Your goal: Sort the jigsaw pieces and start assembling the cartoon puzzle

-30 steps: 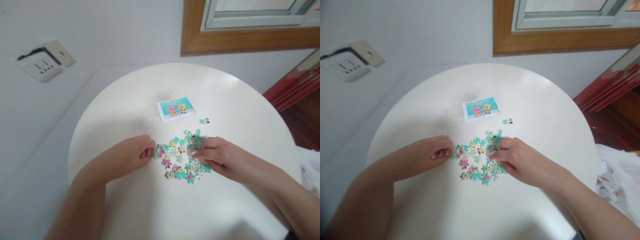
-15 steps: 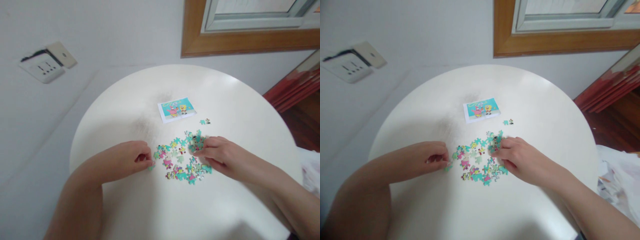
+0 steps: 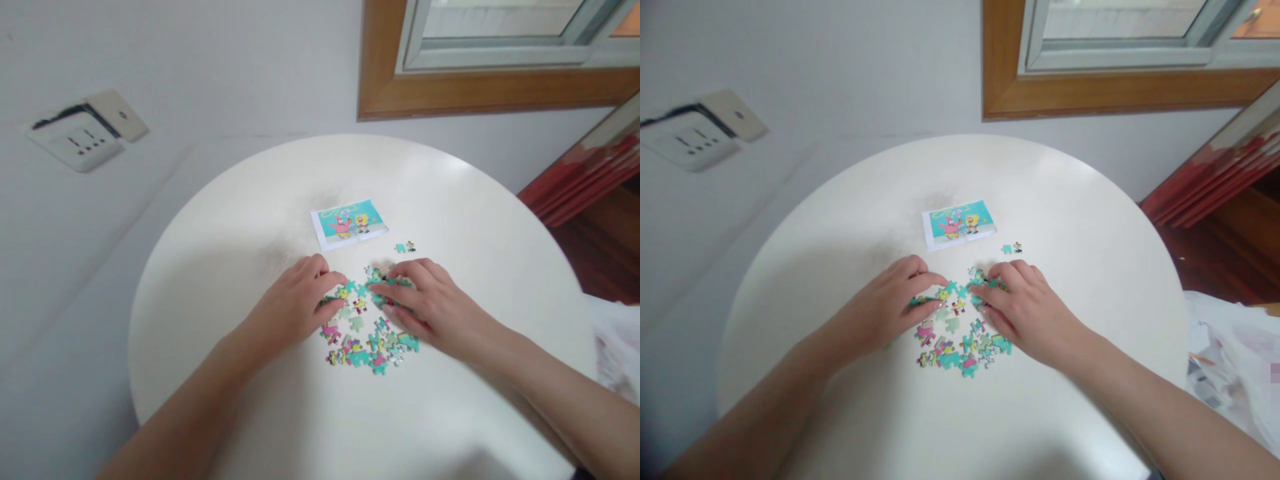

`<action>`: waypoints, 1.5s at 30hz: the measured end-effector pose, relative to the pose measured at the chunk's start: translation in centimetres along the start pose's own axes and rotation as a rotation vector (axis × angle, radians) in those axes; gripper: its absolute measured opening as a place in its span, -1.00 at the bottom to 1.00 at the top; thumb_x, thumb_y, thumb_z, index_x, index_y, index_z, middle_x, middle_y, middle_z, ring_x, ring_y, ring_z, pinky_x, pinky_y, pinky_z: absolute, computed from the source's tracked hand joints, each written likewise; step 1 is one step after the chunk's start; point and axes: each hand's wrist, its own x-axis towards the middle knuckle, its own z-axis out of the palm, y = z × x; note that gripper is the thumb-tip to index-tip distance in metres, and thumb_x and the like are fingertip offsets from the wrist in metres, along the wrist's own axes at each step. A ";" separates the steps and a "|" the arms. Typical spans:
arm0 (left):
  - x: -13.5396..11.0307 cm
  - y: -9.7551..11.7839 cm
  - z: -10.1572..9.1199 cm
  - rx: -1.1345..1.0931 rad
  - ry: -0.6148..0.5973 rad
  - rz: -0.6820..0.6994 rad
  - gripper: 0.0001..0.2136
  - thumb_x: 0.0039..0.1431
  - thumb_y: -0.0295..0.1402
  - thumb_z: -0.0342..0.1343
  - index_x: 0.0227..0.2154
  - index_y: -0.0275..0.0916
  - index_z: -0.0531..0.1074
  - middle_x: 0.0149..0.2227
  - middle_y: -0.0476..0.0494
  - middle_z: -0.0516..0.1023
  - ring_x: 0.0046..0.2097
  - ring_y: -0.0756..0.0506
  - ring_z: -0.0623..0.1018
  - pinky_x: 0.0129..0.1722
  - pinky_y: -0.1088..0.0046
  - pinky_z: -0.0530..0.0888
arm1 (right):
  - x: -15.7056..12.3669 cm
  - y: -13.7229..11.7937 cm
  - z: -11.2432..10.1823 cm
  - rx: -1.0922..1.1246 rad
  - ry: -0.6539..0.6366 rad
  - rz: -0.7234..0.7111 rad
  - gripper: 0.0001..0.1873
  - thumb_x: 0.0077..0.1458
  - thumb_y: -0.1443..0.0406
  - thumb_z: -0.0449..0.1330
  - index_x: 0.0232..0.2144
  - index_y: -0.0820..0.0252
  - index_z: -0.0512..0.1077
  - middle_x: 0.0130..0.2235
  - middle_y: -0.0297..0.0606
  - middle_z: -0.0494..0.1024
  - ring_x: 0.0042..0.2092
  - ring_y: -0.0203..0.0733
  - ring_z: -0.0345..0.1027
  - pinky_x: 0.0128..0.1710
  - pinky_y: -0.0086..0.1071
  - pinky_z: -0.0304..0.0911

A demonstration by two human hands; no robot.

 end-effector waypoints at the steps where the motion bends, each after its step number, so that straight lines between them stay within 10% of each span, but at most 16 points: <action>1: 0.1 0.0 0.3 0.003 0.007 -0.001 -0.78 0.29 -0.30 0.11 -0.04 -0.19 0.45 -0.14 -0.14 0.38 -0.06 -0.17 0.43 -0.02 0.24 0.40 | 0.0 0.0 0.1 -0.012 0.006 0.001 -0.63 0.32 0.21 0.07 0.12 0.06 0.45 0.07 -0.03 0.40 0.09 0.07 0.25 0.06 0.01 0.23; 45: 0.7 1.6 2.5 0.028 0.087 0.284 -0.56 0.35 -0.40 0.00 0.26 -0.02 0.28 0.33 -0.23 0.18 0.31 -0.31 0.20 0.28 -0.03 0.24 | -0.9 2.4 -2.9 -0.047 -0.046 0.158 -0.52 0.19 0.48 0.04 0.05 0.00 0.50 0.12 -0.14 0.49 0.16 0.05 0.28 0.10 0.04 0.27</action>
